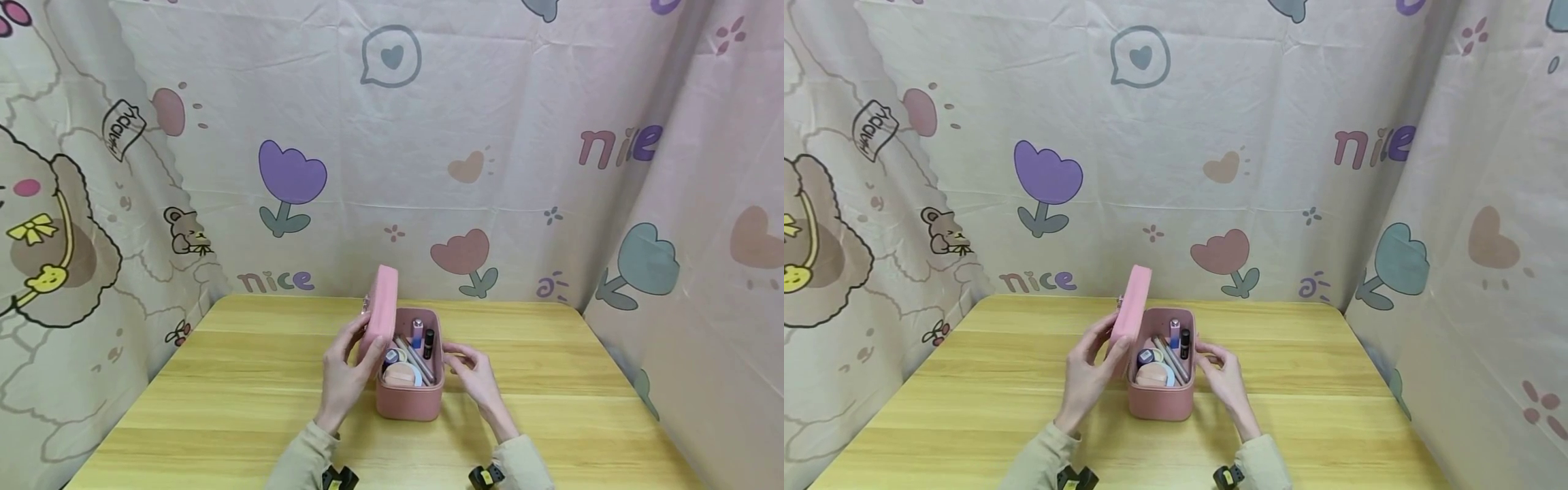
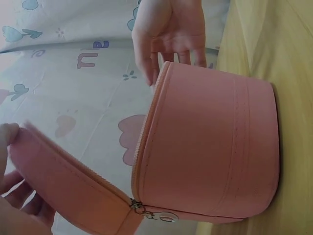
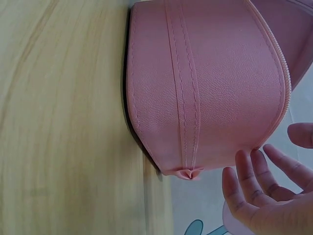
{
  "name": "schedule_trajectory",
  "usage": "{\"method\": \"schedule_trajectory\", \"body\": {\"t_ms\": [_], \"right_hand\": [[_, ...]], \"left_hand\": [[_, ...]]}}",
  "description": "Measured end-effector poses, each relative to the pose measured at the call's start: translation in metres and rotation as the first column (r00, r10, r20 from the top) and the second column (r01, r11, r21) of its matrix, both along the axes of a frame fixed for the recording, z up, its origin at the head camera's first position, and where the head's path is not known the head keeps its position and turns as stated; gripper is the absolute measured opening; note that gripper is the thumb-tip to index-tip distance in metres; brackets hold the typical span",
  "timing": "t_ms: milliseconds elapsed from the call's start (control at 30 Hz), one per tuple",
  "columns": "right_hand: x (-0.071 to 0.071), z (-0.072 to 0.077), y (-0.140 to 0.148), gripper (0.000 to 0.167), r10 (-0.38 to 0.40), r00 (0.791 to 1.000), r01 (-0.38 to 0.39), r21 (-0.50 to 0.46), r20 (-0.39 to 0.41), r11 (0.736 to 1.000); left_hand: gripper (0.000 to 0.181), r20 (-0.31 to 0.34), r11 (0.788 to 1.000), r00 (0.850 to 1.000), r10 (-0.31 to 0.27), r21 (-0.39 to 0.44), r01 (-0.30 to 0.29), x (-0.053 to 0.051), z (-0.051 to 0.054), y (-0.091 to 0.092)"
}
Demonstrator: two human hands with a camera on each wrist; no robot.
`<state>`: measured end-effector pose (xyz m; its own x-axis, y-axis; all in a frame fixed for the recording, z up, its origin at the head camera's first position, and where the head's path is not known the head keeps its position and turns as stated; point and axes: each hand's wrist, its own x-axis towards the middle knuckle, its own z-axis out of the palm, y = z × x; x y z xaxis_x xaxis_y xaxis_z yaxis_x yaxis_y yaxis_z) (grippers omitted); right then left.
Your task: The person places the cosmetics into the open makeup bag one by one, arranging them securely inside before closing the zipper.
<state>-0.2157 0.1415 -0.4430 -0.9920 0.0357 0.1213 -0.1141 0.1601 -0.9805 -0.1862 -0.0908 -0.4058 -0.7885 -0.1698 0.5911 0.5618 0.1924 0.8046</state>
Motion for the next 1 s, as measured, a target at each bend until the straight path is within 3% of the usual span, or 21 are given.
{"method": "schedule_trajectory", "body": {"t_ms": [233,333,467,567,667,767,867,1000], "right_hand": [[-0.002,0.0,0.0,0.033,0.009,1.0,-0.009,-0.011,0.009,1.0],[-0.002,0.001,0.0,0.035,0.024,1.0,-0.024,-0.014,0.004,1.0],[-0.002,0.001,0.0,0.038,0.034,0.999,-0.034,-0.037,-0.002,0.999],[-0.002,0.002,0.0,0.039,0.039,0.999,-0.04,-0.058,-0.005,0.998],[-0.001,0.001,-0.001,0.041,0.058,0.998,-0.058,-0.077,-0.01,0.995],[0.001,0.001,-0.001,0.044,0.093,0.996,-0.094,-0.113,-0.008,0.989],[0.002,0.002,-0.001,0.049,0.132,0.991,-0.13,-0.157,0.004,0.979],[0.002,0.003,-0.001,0.053,0.156,0.988,-0.149,-0.201,0.019,0.968]], "left_hand": [[0.033,-0.008,0.991,0.991,-0.13,0.025,0.13,-0.002,-0.006,0.0],[0.032,0.029,0.991,0.993,-0.118,0.064,0.116,-0.006,-0.01,-0.003],[0.035,0.133,0.995,0.988,-0.082,0.073,0.073,-0.013,-0.02,-0.009],[0.043,0.251,0.992,0.961,-0.114,0.076,0.098,-0.017,-0.029,-0.014],[0.053,0.363,0.984,0.916,-0.174,0.098,0.148,-0.02,-0.037,-0.016],[0.06,0.425,0.974,0.877,-0.226,0.127,0.19,-0.02,-0.041,-0.014],[0.062,0.442,0.971,0.865,-0.239,0.12,0.207,-0.019,-0.044,-0.011],[0.061,0.438,0.973,0.868,-0.232,0.091,0.214,-0.018,-0.046,-0.009]]}}
